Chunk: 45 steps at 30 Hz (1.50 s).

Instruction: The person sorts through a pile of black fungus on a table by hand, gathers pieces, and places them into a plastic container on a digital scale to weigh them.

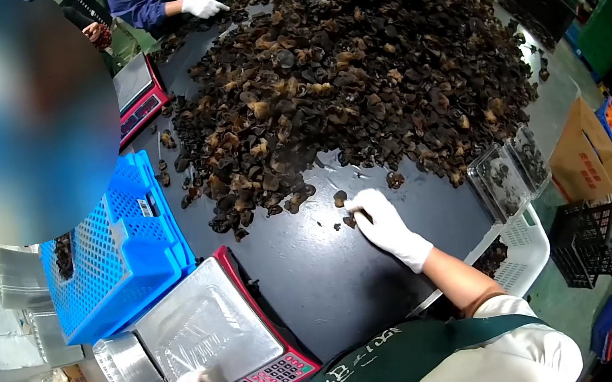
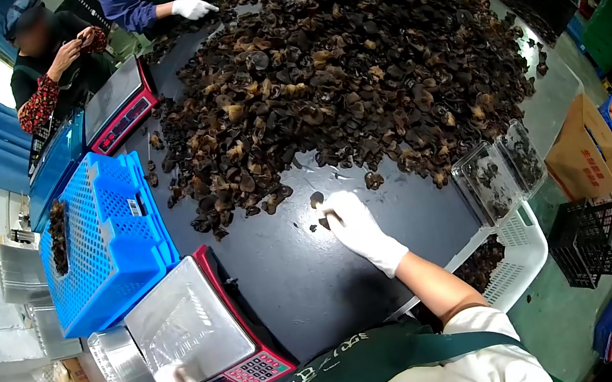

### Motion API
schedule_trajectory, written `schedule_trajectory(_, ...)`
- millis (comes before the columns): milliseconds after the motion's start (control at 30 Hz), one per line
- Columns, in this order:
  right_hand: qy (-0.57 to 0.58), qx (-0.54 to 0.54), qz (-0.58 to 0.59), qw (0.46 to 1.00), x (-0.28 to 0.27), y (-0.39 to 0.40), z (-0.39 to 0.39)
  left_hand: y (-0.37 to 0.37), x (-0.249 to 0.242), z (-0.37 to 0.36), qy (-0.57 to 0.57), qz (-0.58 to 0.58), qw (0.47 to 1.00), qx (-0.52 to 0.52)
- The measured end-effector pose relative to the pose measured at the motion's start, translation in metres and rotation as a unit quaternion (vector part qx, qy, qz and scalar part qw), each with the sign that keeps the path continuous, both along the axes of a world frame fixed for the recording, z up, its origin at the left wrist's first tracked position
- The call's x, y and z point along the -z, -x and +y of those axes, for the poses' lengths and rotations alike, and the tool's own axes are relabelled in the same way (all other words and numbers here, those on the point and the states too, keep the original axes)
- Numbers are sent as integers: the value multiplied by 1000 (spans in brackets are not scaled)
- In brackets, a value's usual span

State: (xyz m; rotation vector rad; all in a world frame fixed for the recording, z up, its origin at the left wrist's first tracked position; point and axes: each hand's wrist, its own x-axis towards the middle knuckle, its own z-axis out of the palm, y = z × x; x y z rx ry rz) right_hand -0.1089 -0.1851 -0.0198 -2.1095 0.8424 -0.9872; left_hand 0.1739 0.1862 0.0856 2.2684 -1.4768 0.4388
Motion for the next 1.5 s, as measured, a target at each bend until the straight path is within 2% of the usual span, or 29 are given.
schedule_trajectory(67,26,17,14,999,-1,-17,-12,23,9,-4,-41,25,999,5)
schedule_trajectory(133,130,50,121,983,5,-34,-15,33,20,-2,-45,75,996,-12)
schedule_trajectory(167,130,48,116,984,8,-37,-17,37,22,-1,-44,92,994,-24)
schedule_trajectory(233,107,-17,251,962,14,-37,-23,45,18,-9,-24,97,994,-36)
schedule_trajectory(267,83,-12,262,961,20,-39,-31,48,19,-11,-16,107,993,-41)
schedule_trajectory(300,13,-3,232,973,18,-43,-38,49,21,-13,-11,95,995,-36)
schedule_trajectory(367,-54,5,152,987,15,-53,-38,52,19,-15,-25,113,993,-38)
schedule_trajectory(433,-224,-65,120,965,-30,-72,-23,55,16,-22,-15,103,994,-38)
schedule_trajectory(500,-46,-162,20,986,-43,-103,10,55,17,-25,-12,124,991,-45)
schedule_trajectory(567,-89,-230,-3,969,-82,-132,52,55,20,-26,-9,114,993,-33)
schedule_trajectory(633,-109,-349,64,929,-96,-158,84,55,22,-27,-11,124,992,-33)
schedule_trajectory(700,94,-347,10,933,-88,-176,105,53,26,-26,-13,120,992,-38)
schedule_trajectory(733,130,-322,-62,936,-83,-180,109,51,27,-26,3,122,992,-41)
schedule_trajectory(767,131,-328,-68,933,-77,-181,110,49,28,-24,20,122,991,-50)
schedule_trajectory(833,31,-341,-33,939,-101,-166,84,47,23,-21,14,136,988,-65)
schedule_trajectory(900,-50,-269,45,961,-93,-152,55,43,17,-18,-8,120,990,-70)
schedule_trajectory(933,29,-222,85,971,-70,-139,38,41,17,-14,1,131,988,-79)
schedule_trajectory(967,87,-133,45,986,-59,-124,27,41,21,-8,19,162,982,-98)
schedule_trajectory(1000,88,-110,53,989,-18,-113,15,46,9,-13,25,113,989,-91)
schedule_trajectory(1033,99,-116,144,978,-1,-91,5,53,-6,-23,29,64,994,-81)
schedule_trajectory(1067,122,-115,160,973,10,-73,1,61,-13,-26,30,48,996,-70)
schedule_trajectory(1133,142,-117,194,964,24,-42,5,86,-28,-42,43,104,994,-15)
schedule_trajectory(1167,139,-121,213,960,26,-28,12,99,-28,-53,23,137,989,44)
schedule_trajectory(1267,120,-231,306,916,7,22,47,148,-10,-97,-34,286,943,166)
schedule_trajectory(1300,111,-273,340,893,-3,40,58,161,11,-110,-54,288,937,190)
schedule_trajectory(1367,81,-324,323,885,-17,83,79,178,46,-138,-75,270,939,201)
schedule_trajectory(1433,45,-349,428,833,-23,130,97,181,40,-177,-231,249,937,85)
schedule_trajectory(1467,4,-358,450,818,-20,158,102,183,64,-183,-214,199,956,15)
schedule_trajectory(1500,-123,-370,520,760,-25,180,105,181,101,-189,-194,145,969,-56)
